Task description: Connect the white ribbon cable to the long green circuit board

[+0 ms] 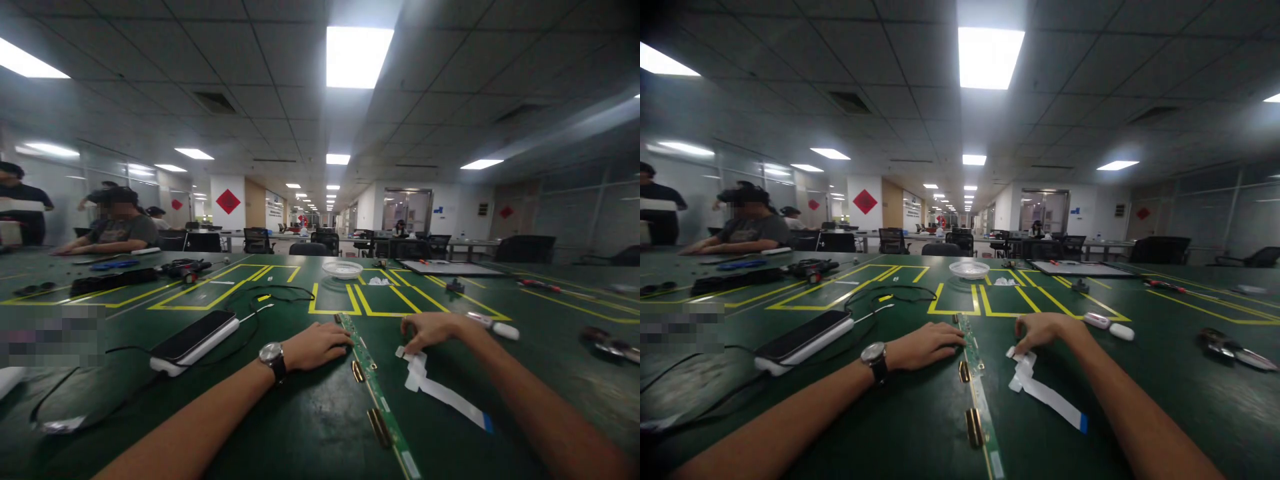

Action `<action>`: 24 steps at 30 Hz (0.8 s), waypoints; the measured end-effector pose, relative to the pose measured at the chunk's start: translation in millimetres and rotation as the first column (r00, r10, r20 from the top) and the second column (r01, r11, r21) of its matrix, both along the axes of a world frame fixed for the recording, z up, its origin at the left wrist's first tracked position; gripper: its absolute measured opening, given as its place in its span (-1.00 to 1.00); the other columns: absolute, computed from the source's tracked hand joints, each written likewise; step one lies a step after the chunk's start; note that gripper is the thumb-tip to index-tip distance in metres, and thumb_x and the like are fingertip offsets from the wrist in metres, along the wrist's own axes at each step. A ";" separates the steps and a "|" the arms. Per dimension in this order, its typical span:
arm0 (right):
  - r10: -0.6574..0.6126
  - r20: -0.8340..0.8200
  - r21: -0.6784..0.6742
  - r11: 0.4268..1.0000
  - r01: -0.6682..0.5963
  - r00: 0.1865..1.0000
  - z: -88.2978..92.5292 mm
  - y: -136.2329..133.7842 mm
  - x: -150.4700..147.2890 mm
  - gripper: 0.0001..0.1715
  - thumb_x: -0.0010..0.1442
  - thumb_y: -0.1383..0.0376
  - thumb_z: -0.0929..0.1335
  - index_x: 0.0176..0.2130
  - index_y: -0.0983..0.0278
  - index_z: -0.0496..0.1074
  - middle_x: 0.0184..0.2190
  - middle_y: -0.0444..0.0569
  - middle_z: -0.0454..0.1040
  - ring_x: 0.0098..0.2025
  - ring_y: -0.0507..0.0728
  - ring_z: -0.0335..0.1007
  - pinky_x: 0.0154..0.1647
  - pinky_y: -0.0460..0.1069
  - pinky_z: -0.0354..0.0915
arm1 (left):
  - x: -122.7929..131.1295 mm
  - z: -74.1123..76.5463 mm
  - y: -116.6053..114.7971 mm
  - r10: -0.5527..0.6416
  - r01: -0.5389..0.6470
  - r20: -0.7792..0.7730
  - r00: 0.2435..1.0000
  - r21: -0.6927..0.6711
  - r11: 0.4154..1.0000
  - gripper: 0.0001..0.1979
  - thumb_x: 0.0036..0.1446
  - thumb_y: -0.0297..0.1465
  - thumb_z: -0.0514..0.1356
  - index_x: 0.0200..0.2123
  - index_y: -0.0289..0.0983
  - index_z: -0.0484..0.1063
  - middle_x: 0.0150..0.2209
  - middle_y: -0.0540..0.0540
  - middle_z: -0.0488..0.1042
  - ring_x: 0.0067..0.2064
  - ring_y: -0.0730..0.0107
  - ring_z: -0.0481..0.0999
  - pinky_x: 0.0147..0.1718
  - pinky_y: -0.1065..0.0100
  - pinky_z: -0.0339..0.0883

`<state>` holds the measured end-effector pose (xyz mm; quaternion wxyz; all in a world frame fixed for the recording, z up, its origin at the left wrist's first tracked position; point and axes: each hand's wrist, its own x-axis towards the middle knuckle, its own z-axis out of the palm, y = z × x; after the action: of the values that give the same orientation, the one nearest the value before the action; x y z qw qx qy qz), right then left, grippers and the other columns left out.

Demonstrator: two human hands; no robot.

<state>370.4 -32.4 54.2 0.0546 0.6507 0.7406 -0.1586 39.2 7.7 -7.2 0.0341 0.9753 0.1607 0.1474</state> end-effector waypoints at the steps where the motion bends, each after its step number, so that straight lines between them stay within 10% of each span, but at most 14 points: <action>1: 0.011 -0.010 -0.028 1.000 -0.011 1.000 -0.7 -1.9 -6.0 -0.28 -0.18 -0.06 0.50 -0.08 0.24 0.46 -0.24 -0.01 0.54 -0.28 0.21 0.47 -0.42 -0.03 0.26 | 0.1 0.6 -0.5 0.008 -0.008 -0.003 1.000 0.003 1.000 -0.65 0.39 -0.25 -0.02 0.17 -0.10 0.33 0.21 -0.08 0.35 0.21 0.21 0.33 0.15 0.18 0.18; 8: 0.118 -0.077 0.003 0.993 -0.118 0.990 -9.7 -2.8 -38.1 -0.50 -0.21 0.28 0.47 -0.18 0.24 0.41 -0.33 -0.12 0.51 -0.33 0.14 0.43 -0.46 -0.08 0.22 | 0.2 2.1 -1.9 0.042 -0.042 -0.030 0.999 0.002 0.999 -0.64 0.38 -0.26 0.00 0.19 -0.11 0.31 0.24 -0.09 0.32 0.23 0.16 0.30 0.16 0.12 0.17; 24: 0.426 -0.175 0.399 0.855 -0.331 0.888 -34.3 1.2 -71.7 -0.83 0.13 0.29 0.35 -0.23 0.26 0.49 -0.28 -0.04 0.50 -0.23 0.14 0.40 -0.21 -0.02 0.28 | 0.3 0.6 0.7 0.028 -0.029 -0.034 0.999 -0.016 0.999 -0.63 0.38 -0.24 0.00 0.20 -0.11 0.29 0.25 -0.10 0.30 0.24 0.14 0.28 0.14 0.13 0.20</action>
<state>298.7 -31.2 19.9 -0.1310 0.4636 0.8717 -0.0900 39.5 8.4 -6.6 0.0375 0.9750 0.1762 0.1299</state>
